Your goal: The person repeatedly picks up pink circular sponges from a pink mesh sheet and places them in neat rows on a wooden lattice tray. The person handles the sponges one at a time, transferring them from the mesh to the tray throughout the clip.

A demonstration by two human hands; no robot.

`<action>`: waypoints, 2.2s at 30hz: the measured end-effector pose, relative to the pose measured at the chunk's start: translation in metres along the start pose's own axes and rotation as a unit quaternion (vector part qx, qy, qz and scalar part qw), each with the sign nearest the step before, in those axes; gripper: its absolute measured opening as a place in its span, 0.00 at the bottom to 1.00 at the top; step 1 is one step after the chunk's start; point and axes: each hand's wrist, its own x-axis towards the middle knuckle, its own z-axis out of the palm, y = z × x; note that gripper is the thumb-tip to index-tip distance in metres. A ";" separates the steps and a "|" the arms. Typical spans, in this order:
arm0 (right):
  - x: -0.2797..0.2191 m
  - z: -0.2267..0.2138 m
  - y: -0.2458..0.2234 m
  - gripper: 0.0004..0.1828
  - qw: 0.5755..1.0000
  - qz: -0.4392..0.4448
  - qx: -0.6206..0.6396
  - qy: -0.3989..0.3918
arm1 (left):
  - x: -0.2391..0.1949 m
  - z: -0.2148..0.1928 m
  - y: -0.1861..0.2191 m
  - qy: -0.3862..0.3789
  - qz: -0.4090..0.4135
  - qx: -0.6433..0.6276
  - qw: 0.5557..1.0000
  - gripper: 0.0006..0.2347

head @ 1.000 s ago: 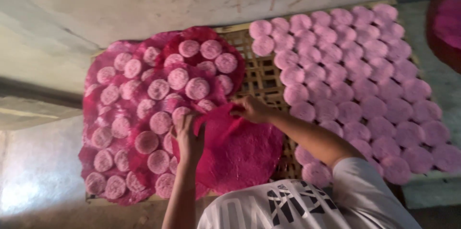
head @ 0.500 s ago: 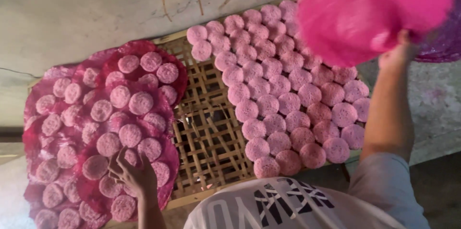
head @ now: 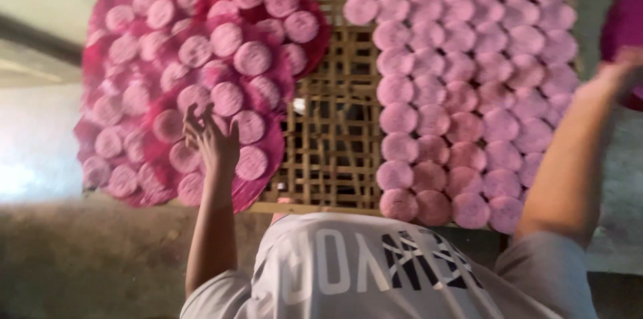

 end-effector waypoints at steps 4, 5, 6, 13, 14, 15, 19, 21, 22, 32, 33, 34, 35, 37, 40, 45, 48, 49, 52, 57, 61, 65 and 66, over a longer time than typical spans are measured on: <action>-0.194 0.160 -0.002 0.18 0.934 -0.020 0.051 -0.352 | 0.043 0.012 -0.084 0.001 -0.029 0.025 0.999 0.29; -0.249 0.197 -0.007 0.17 0.903 0.014 0.083 -0.422 | 0.059 0.016 -0.107 0.002 -0.044 0.035 0.998 0.29; -0.301 0.232 -0.015 0.17 0.873 0.061 0.126 -0.468 | 0.075 0.019 -0.132 0.004 -0.057 0.045 0.997 0.28; -0.529 0.379 -0.129 0.12 0.832 -0.166 -0.146 -0.509 | 0.141 0.025 -0.234 -0.109 -0.038 0.044 0.992 0.20; -0.545 0.386 -0.139 0.14 0.835 -0.241 -0.177 -0.463 | 0.140 0.021 -0.239 -0.102 -0.020 0.007 0.995 0.18; -0.559 0.392 -0.145 0.17 0.830 -0.313 -0.207 -0.413 | 0.138 0.017 -0.242 -0.095 -0.003 -0.031 0.995 0.16; -0.595 0.411 -0.160 0.13 0.830 -0.289 -0.250 -0.407 | 0.150 -0.010 -0.231 -0.099 0.088 0.015 0.991 0.07; -0.602 0.402 -0.164 0.19 0.857 -0.306 -0.207 -0.359 | 0.148 -0.028 -0.228 -0.106 0.128 -0.006 0.986 0.06; -0.601 0.400 -0.168 0.18 0.865 -0.283 -0.189 -0.370 | 0.149 -0.037 -0.225 -0.093 0.138 -0.025 0.986 0.06; -0.496 0.456 -0.177 0.16 0.909 -0.218 -0.113 -0.338 | 0.240 -0.022 -0.206 -0.041 0.111 -0.224 0.967 0.10; -0.493 0.459 -0.162 0.20 0.901 -0.258 -0.179 -0.301 | 0.245 -0.007 -0.213 -0.024 0.127 -0.230 0.965 0.12; -0.491 0.459 -0.145 0.25 0.885 -0.297 -0.244 -0.264 | 0.241 0.006 -0.224 -0.027 0.125 -0.183 0.975 0.15; -0.492 0.455 -0.130 0.31 0.862 -0.335 -0.307 -0.226 | 0.235 0.018 -0.236 -0.030 0.123 -0.137 0.982 0.18; -0.504 0.438 -0.108 0.24 0.839 -0.191 -0.411 -0.300 | 0.237 0.039 -0.248 -0.065 0.098 -0.097 0.988 0.21; -0.527 0.416 -0.090 0.24 0.838 -0.266 -0.390 -0.273 | 0.222 0.049 -0.266 -0.138 0.036 -0.116 0.983 0.18; -0.540 0.417 -0.106 0.32 0.856 -0.049 -0.397 -0.327 | 0.218 0.033 -0.250 -0.095 0.046 -0.150 0.983 0.13; -0.547 0.422 -0.133 0.31 0.849 0.048 -0.401 -0.340 | 0.221 0.004 -0.228 -0.103 0.081 -0.245 0.961 0.12; -0.549 0.421 -0.142 0.31 0.873 -0.002 -0.354 -0.335 | 0.224 -0.008 -0.221 -0.106 0.070 -0.266 0.956 0.12; -0.564 0.410 -0.163 0.31 0.910 -0.088 -0.243 -0.324 | 0.232 -0.049 -0.209 -0.122 0.046 -0.304 0.944 0.13; -0.572 0.366 -0.184 0.27 0.913 -0.093 -0.022 -0.397 | 0.211 -0.113 -0.209 -0.118 0.089 -0.327 0.933 0.17; -0.561 0.317 -0.189 0.24 0.906 -0.096 -0.262 -0.319 | 0.148 -0.117 -0.191 -0.210 0.062 -0.256 0.942 0.20; -0.544 0.309 -0.192 0.24 0.833 -0.289 -0.348 -0.317 | 0.121 -0.090 -0.155 -0.156 0.162 -0.236 0.945 0.24; -0.546 0.312 -0.190 0.22 0.825 -0.298 -0.333 -0.346 | 0.121 -0.078 -0.146 -0.155 0.177 -0.226 0.946 0.23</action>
